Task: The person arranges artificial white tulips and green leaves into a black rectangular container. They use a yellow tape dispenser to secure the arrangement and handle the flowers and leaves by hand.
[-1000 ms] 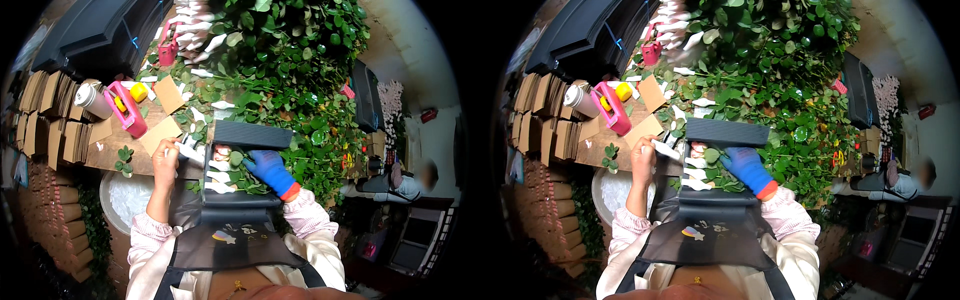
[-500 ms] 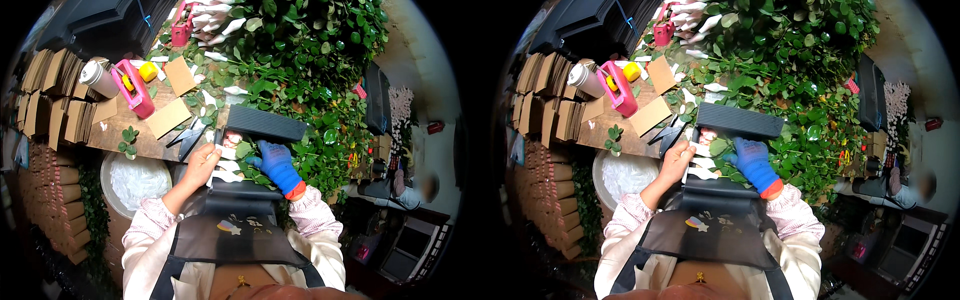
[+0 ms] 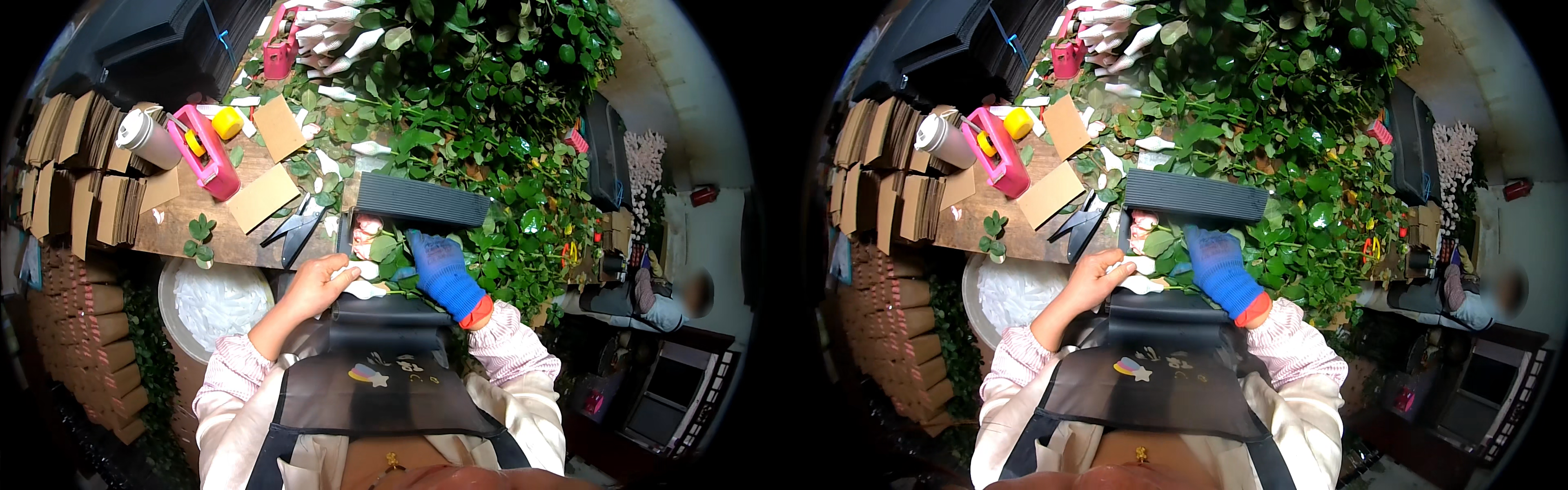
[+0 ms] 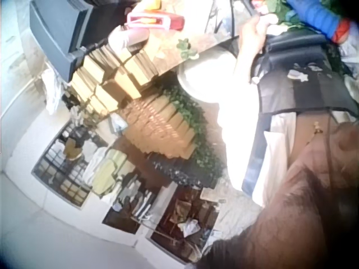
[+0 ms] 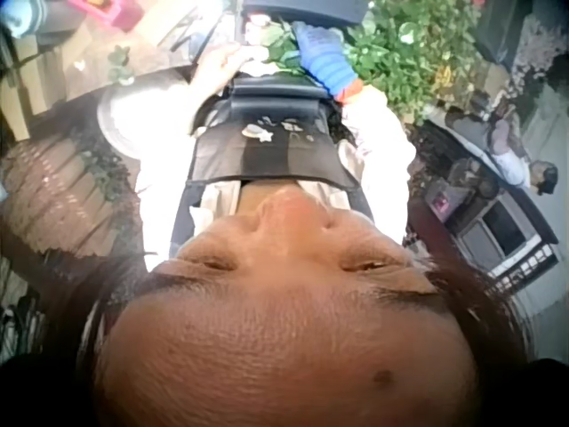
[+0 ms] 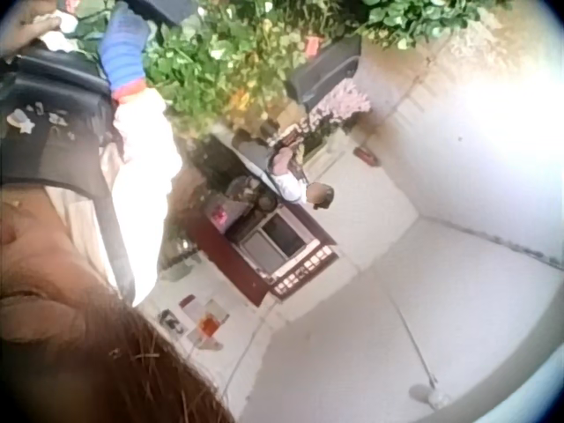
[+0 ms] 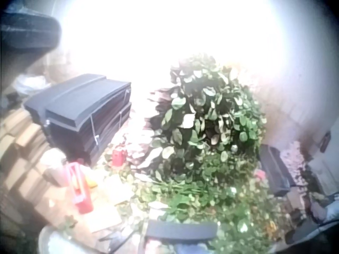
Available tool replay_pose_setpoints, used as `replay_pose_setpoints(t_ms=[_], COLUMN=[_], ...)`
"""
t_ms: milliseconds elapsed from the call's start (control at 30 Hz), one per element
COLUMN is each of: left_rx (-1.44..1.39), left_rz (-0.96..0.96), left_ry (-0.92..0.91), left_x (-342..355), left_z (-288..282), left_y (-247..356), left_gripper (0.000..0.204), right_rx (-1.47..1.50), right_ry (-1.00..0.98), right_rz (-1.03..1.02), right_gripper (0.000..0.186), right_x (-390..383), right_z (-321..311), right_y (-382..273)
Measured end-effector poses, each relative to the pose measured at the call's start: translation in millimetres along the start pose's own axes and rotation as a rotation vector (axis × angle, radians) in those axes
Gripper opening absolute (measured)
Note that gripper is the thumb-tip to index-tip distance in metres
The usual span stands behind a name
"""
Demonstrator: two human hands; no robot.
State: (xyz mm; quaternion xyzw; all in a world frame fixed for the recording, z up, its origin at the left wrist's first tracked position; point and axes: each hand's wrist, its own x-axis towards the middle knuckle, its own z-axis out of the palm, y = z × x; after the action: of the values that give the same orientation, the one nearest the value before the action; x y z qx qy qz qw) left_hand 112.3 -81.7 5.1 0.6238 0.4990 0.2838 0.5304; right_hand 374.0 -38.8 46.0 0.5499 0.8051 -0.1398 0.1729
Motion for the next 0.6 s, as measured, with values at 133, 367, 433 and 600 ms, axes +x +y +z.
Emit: replay_pose_setpoints(t_ms=[133,367,433,600], left_rx=[-0.468,-0.072,0.046,0.071], left_rz=[-0.189,-0.236,-0.118,-0.096], left_ry=[0.185,0.129,0.028,-0.287], left_x=[-12,-38,-31,-19], left_z=[0,-38,-29,-26], left_y=[-4,9,14,2], left_gripper=[0.025,0.026,0.043,0.037], right_rx=[0.049,0.259,0.293,0.127], right_ry=[0.018,0.207,0.168,-0.086], right_rz=[-0.013,-0.093,-0.227,-0.304], right_gripper=[0.087,0.063,0.042,0.029], right_x=[-3,-51,-52,-33], right_z=[0,-65,-63,-21], right_y=[0,-11,-21,-39])
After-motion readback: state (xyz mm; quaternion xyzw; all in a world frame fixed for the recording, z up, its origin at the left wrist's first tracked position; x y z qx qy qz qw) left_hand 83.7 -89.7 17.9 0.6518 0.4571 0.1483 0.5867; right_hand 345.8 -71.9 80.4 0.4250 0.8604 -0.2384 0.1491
